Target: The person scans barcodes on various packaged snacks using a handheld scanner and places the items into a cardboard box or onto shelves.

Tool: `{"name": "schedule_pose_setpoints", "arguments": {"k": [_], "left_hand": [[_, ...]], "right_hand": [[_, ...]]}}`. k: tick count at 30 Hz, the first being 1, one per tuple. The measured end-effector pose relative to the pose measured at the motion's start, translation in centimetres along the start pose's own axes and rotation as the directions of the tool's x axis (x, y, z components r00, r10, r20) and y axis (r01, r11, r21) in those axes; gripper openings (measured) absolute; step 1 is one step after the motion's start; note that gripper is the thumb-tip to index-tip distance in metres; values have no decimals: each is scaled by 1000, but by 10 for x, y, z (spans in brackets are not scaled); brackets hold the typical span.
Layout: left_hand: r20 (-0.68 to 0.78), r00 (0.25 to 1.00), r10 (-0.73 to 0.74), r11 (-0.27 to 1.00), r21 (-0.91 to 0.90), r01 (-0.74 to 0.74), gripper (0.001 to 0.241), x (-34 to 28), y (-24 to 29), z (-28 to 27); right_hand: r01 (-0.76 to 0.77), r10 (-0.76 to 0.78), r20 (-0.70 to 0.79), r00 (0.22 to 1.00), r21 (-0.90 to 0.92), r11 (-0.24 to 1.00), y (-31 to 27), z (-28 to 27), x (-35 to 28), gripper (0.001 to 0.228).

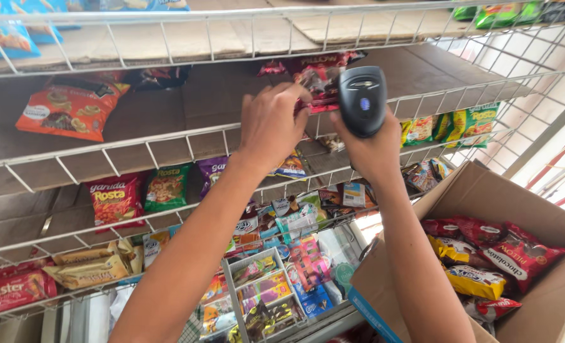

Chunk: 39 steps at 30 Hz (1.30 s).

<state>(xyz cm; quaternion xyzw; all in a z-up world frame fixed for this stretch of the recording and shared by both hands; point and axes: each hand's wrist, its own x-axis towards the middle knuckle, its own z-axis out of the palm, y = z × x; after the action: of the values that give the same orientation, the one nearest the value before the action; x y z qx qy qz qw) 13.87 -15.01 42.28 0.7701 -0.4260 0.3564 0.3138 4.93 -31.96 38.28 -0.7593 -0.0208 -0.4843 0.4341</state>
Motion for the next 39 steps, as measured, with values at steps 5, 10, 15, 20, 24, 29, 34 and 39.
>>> {"name": "schedule_pose_setpoints", "arguments": {"k": [5, 10, 15, 20, 24, 29, 34, 39], "left_hand": [[163, 983, -86, 993, -61, 97, 22, 9, -2, -1], [427, 874, -231, 971, 159, 179, 45, 19, 5, -11], [619, 713, -330, 934, 322, 153, 64, 30, 7, -11], [678, 638, -365, 923, 352, 154, 73, 40, 7, -7], [679, 648, -344, 922, 375, 96, 77, 35, 8, -7], [364, 931, -9, 956, 275, -98, 73, 0, 5, 7], [145, 931, 336, 938, 35, -344, 54, -51, 22, 37], [229, 889, 395, 877, -382, -291, 29, -86, 46, 96]], "right_hand": [[192, -192, 15, 981, -138, 972, 4, -3, 16, 38], [164, -68, 240, 968, -408, 898, 17, -2, 30, 47], [101, 26, 287, 958, -421, 901, 28, -1, 36, 49], [90, 47, 280, 959, -455, 886, 30, -2, 34, 51], [163, -50, 290, 956, -378, 911, 29, -2, 29, 56], [311, -242, 321, 915, -183, 933, 37, -22, 17, 74], [511, -454, 486, 747, 17, 859, 35, -71, 1, 85], [266, -71, 682, 728, -185, 946, 50, -131, -25, 58]]}}
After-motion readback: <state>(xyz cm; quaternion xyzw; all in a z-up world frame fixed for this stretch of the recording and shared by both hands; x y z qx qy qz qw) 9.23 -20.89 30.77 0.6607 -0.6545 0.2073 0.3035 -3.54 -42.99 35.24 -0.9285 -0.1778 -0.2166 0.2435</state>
